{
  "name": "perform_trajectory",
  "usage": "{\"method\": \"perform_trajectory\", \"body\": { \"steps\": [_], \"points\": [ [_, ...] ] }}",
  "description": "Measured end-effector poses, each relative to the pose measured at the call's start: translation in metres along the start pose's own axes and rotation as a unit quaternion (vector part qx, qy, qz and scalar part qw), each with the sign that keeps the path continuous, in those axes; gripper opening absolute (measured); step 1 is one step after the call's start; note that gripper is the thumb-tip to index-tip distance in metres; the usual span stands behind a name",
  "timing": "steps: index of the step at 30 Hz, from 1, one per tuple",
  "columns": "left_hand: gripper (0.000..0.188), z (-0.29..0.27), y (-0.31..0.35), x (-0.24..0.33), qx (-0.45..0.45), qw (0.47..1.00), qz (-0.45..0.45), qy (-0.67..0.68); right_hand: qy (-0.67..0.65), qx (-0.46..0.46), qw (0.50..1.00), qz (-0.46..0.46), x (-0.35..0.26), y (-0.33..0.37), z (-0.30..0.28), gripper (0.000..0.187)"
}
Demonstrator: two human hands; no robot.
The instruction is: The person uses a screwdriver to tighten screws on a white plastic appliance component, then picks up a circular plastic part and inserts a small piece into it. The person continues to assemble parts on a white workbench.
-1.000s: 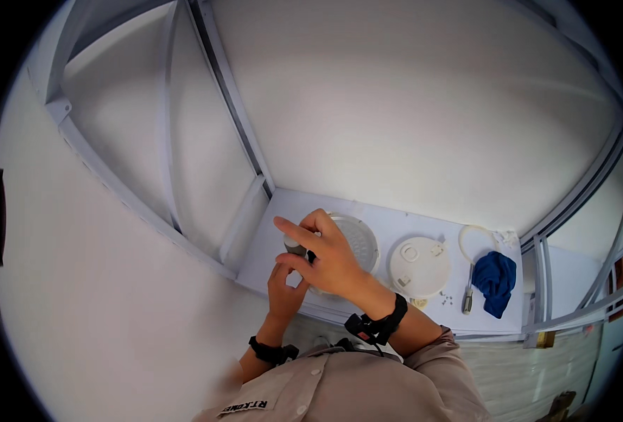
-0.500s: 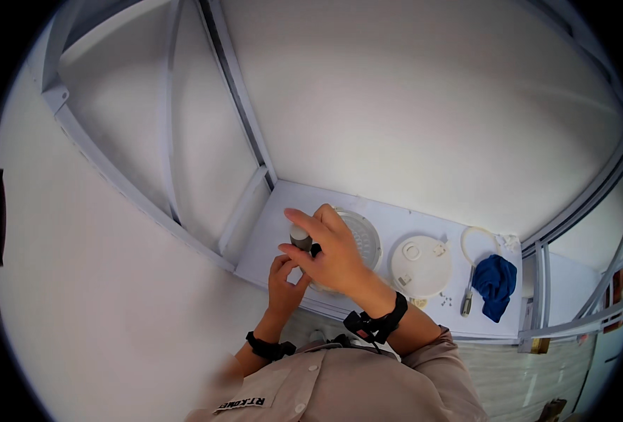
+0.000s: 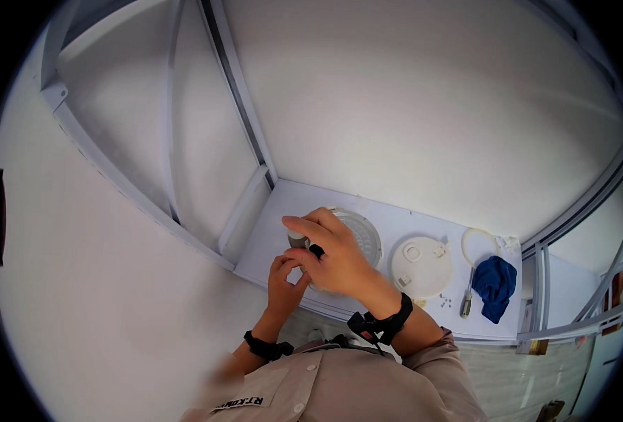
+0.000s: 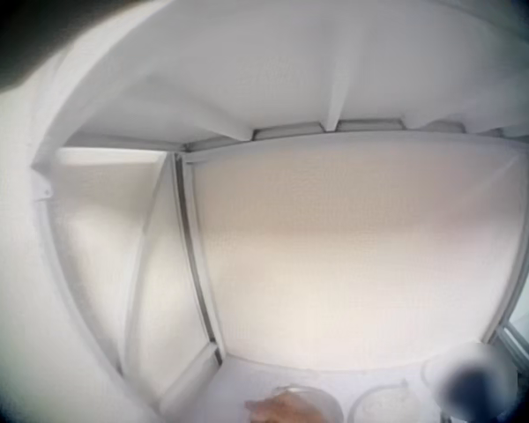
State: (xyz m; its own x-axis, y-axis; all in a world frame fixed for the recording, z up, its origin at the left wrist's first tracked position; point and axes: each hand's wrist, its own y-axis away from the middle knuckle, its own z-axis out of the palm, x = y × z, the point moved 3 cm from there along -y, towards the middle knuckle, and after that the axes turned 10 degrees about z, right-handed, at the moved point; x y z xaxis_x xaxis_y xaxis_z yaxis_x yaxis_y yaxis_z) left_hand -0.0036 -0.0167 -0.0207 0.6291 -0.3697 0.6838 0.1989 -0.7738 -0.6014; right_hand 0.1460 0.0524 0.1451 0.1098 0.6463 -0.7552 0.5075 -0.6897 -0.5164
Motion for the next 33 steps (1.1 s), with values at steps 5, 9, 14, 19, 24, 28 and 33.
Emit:
{"method": "perform_trajectory", "body": {
  "steps": [5,9,14,19,24,28,33],
  "points": [
    [0.03,0.0,-0.001,0.001,-0.005,1.0,0.005,-0.013,0.01,0.039,0.999,-0.027,0.003,0.001,0.006,0.063],
    [0.03,-0.001,-0.002,0.002,-0.004,1.0,-0.001,-0.014,-0.021,0.024,0.999,-0.041,-0.01,-0.002,0.005,0.062],
    [0.03,-0.002,-0.001,0.004,0.005,1.0,0.002,-0.01,-0.023,-0.005,1.0,-0.001,-0.007,0.002,0.002,0.058],
    [0.031,-0.001,-0.003,0.006,0.001,1.0,0.006,-0.01,0.032,0.044,0.998,-0.019,-0.001,0.006,0.002,0.057],
    [0.029,0.002,-0.004,0.006,-0.008,0.999,0.015,-0.043,0.0,0.012,1.0,-0.015,-0.009,0.006,0.0,0.056],
    [0.03,0.004,-0.003,0.006,-0.02,0.997,0.037,-0.07,-0.021,-0.019,1.0,-0.002,-0.016,0.005,-0.004,0.057],
    [0.028,0.001,-0.004,0.008,-0.01,0.995,0.052,-0.087,0.007,0.049,0.997,-0.059,-0.031,-0.002,-0.024,0.058]
  ]
}}
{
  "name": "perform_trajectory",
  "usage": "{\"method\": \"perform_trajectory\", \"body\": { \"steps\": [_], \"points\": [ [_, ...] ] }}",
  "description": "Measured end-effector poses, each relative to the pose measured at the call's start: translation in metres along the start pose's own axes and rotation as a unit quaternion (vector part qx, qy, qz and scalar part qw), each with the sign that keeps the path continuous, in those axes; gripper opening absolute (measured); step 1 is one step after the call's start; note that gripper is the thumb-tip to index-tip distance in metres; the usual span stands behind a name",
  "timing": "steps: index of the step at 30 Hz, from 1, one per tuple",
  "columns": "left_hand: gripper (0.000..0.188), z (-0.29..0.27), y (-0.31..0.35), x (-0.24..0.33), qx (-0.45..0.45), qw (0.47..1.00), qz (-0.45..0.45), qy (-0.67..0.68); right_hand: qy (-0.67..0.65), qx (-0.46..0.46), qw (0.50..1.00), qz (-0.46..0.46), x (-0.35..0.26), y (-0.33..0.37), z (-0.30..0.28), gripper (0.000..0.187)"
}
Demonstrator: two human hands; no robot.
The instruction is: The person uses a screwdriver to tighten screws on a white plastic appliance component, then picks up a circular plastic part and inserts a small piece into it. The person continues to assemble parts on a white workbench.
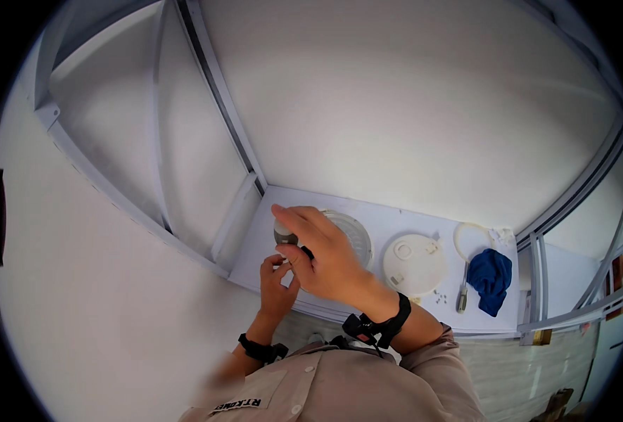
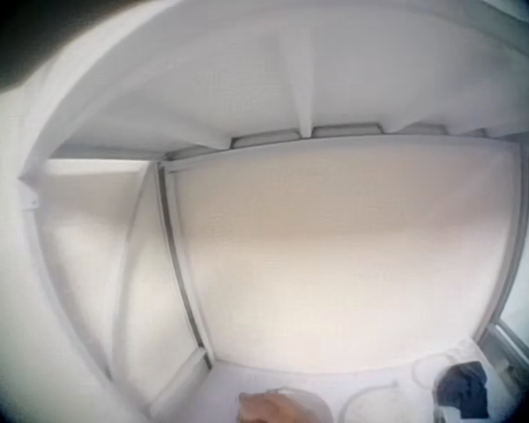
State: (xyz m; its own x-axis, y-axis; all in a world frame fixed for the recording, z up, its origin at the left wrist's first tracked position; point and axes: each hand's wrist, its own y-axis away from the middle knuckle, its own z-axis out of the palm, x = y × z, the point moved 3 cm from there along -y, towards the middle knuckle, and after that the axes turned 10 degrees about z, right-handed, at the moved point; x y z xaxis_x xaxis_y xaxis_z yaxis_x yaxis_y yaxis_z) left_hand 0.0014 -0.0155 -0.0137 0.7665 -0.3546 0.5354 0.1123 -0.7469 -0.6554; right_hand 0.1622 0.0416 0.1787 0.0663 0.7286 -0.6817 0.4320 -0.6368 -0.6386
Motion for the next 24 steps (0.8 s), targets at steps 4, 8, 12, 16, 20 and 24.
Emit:
{"method": "perform_trajectory", "body": {
  "steps": [4,8,12,16,20,24],
  "points": [
    [0.021,-0.01,-0.019,0.019,-0.008,0.997,0.057,-0.057,-0.047,0.067,0.997,-0.004,0.002,0.004,-0.016,0.053],
    [0.017,0.0,-0.035,0.032,-0.063,0.992,0.06,-0.091,-0.066,0.068,0.995,0.019,0.012,0.023,-0.028,0.052],
    [0.013,0.014,-0.039,0.036,-0.083,0.992,0.029,-0.093,-0.063,0.058,0.996,-0.013,0.026,0.046,-0.042,0.055],
    [0.011,0.018,-0.037,0.033,-0.08,0.992,0.028,-0.09,-0.129,0.085,0.986,0.057,0.034,0.069,-0.055,0.052],
    [0.011,0.016,-0.04,0.025,-0.042,0.998,0.012,-0.045,-0.136,0.027,0.981,0.138,0.053,0.09,-0.057,0.051],
    [0.012,0.016,-0.044,-0.007,0.035,0.999,0.007,0.02,-0.109,-0.087,0.948,0.285,0.068,0.119,-0.05,0.05]
  ]
}}
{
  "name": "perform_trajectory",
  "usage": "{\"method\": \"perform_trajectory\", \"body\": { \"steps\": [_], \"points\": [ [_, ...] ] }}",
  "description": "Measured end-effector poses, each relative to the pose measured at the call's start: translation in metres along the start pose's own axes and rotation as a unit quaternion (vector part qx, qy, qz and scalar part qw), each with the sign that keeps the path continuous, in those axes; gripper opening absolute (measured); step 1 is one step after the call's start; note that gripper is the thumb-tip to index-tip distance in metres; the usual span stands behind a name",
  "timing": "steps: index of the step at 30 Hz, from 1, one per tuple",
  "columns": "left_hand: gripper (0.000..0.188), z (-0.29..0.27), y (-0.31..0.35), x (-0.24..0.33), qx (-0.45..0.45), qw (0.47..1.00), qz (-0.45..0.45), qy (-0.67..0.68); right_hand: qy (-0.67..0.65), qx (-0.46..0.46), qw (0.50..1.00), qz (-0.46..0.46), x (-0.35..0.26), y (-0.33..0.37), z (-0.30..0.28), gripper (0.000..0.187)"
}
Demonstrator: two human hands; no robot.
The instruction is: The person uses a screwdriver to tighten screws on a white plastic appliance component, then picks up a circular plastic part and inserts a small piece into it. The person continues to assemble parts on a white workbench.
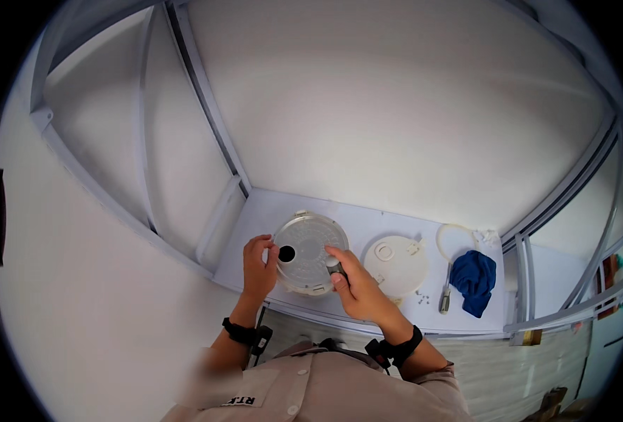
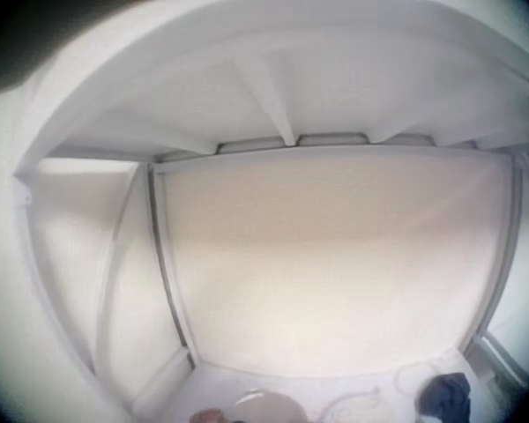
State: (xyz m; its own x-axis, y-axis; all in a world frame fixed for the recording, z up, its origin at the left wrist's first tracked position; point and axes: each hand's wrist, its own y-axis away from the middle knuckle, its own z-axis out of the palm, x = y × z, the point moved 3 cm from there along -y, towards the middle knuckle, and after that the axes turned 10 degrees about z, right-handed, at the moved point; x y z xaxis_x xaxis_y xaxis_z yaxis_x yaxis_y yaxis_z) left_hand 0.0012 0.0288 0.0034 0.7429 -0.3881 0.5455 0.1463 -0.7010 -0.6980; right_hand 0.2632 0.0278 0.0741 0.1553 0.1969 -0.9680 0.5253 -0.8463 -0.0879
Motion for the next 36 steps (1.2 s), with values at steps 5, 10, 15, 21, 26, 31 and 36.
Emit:
{"method": "perform_trajectory", "body": {
  "steps": [5,10,15,21,26,31,36],
  "points": [
    [0.013,0.008,0.01,-0.024,-0.042,0.979,-0.118,0.164,0.086,-0.003,0.996,0.001,0.046,0.011,0.004,0.055],
    [0.012,0.008,0.009,-0.017,-0.102,0.963,-0.14,0.206,0.138,-0.058,0.988,0.041,0.059,0.02,0.013,0.059],
    [0.012,0.008,0.014,-0.022,-0.078,0.971,-0.11,0.198,0.079,-0.047,0.993,0.079,0.066,0.016,0.018,0.053],
    [0.011,-0.011,0.028,-0.017,-0.076,0.964,-0.171,0.187,0.096,-0.005,0.994,0.053,0.068,0.009,0.007,0.051],
    [0.011,-0.023,0.058,-0.005,-0.053,0.978,-0.133,0.153,0.144,0.022,0.989,0.033,0.068,-0.003,-0.002,0.06],
    [0.012,-0.038,0.061,0.026,-0.079,0.98,-0.158,0.092,0.154,0.034,0.985,0.064,0.061,-0.017,-0.006,0.073],
    [0.016,-0.052,0.052,0.04,-0.153,0.966,-0.181,0.106,0.178,0.052,0.982,0.029,0.055,-0.037,-0.004,0.074]
  ]
}}
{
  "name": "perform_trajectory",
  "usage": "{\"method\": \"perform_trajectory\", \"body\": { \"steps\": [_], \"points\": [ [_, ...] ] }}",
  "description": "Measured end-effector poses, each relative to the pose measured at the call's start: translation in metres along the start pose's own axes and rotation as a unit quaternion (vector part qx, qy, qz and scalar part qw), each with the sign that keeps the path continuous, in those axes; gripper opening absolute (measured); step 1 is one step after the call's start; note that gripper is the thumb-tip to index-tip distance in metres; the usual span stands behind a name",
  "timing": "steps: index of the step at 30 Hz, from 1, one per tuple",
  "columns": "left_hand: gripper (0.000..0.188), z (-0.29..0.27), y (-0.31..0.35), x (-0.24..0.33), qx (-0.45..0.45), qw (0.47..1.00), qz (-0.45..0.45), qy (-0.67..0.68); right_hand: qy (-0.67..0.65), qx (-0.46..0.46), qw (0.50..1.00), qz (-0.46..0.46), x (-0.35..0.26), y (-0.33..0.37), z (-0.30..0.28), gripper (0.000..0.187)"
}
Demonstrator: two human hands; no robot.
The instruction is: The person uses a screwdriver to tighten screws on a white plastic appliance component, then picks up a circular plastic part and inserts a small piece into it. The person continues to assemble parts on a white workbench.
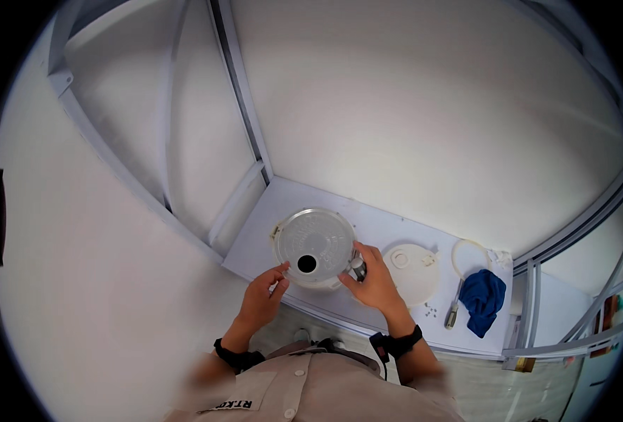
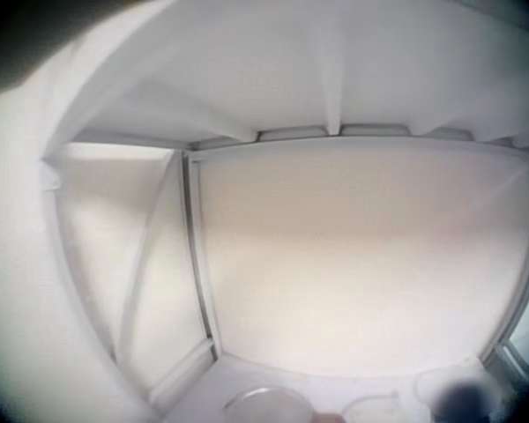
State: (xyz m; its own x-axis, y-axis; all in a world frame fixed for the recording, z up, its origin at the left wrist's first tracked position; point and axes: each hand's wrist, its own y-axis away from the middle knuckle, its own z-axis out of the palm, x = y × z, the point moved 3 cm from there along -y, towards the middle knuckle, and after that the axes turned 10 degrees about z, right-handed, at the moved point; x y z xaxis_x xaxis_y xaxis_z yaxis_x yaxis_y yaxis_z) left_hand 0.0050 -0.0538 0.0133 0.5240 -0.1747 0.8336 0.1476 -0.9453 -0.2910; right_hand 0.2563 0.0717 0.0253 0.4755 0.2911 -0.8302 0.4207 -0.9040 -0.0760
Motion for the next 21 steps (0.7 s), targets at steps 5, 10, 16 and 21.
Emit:
{"method": "perform_trajectory", "body": {
  "steps": [5,10,16,21],
  "points": [
    [0.018,0.002,0.002,0.007,-0.039,0.999,-0.01,0.031,0.027,0.045,0.998,-0.036,0.005,-0.019,0.017,0.065],
    [0.02,0.009,0.006,0.006,-0.061,0.989,-0.039,0.132,0.037,0.049,0.998,-0.017,-0.029,-0.01,0.022,0.054],
    [0.012,0.027,0.003,0.005,-0.125,0.973,-0.01,0.192,-0.008,0.007,1.0,-0.013,-0.052,0.003,0.019,0.045],
    [0.012,0.036,0.0,-0.003,-0.14,0.952,-0.024,0.27,-0.018,0.022,0.999,-0.027,-0.049,0.006,0.02,0.04]
  ]
}}
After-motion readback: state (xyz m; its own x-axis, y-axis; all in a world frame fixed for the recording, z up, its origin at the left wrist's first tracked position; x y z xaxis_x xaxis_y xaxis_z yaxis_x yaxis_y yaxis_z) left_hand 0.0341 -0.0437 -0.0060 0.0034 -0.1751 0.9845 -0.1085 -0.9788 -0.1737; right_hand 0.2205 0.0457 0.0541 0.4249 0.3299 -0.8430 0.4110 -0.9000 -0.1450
